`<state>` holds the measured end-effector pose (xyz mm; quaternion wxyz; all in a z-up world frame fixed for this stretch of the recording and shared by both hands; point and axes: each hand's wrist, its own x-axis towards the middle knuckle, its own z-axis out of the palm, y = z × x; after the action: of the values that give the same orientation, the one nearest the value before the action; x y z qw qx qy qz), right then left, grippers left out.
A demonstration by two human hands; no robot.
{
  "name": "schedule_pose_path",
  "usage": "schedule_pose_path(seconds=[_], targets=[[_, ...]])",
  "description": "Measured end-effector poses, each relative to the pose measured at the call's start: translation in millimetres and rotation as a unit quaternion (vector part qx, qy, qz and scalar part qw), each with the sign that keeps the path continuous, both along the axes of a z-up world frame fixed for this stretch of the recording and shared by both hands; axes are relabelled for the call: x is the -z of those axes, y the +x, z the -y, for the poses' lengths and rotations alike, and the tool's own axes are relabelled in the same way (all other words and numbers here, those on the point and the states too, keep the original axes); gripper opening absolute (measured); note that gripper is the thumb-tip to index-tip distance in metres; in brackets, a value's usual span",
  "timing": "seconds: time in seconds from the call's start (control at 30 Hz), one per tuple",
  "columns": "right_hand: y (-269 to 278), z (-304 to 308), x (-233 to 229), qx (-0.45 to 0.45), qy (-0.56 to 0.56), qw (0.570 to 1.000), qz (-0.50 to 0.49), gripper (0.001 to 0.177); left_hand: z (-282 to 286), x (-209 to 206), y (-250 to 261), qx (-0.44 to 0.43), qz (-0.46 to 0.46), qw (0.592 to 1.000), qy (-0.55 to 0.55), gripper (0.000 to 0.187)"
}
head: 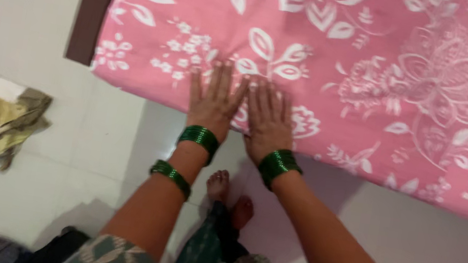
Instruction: The person makes a bed by smoothing a pink floral bedsheet across the mattress and then tucking the edges of the sheet under the mattress along the side.
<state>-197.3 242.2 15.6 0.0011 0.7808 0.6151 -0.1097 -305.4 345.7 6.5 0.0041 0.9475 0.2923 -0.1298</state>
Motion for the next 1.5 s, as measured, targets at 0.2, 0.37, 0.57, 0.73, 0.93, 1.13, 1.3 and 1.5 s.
schedule_pose_path(seconds=[0.2, 0.37, 0.57, 0.73, 0.93, 1.13, 1.3, 1.5], targets=[[1, 4, -3, 0.000, 0.006, 1.000, 0.011, 0.100, 0, 5, -5, -0.029, 0.097, 0.995, -0.011, 0.075], [2, 0, -3, 0.010, 0.006, 1.000, 0.015, 0.101, -2, 16, -3, -0.022, 0.068, 0.997, -0.013, 0.075], [-6, -5, -12, 0.014, 0.014, 1.000, 0.023, 0.100, -12, 7, -2, -0.018, 0.097, 0.993, -0.058, 0.071], [-33, -31, -46, 0.098, -0.145, 0.984, 0.024, 0.105, -57, -31, -33, 0.103, -0.006, 0.991, -0.083, 0.078], [-93, -77, -37, 0.071, -0.093, 0.993, -0.003, 0.097, -135, -35, -121, 0.137, 0.029, 0.989, -0.050, 0.086], [-132, -118, -21, 0.026, 0.049, 0.995, -0.088, 0.084, -149, -28, -149, 0.117, 0.108, 0.987, -0.007, 0.082], [-101, -139, -17, 0.042, 0.093, 0.993, -0.066, 0.064, -148, -62, -138, 0.048, 0.080, 0.994, -0.061, 0.086], [-42, -173, -11, 0.207, 0.189, 0.960, -0.018, 0.063, -157, -67, -127, -0.068, 0.227, 0.955, -0.177, 0.093]])
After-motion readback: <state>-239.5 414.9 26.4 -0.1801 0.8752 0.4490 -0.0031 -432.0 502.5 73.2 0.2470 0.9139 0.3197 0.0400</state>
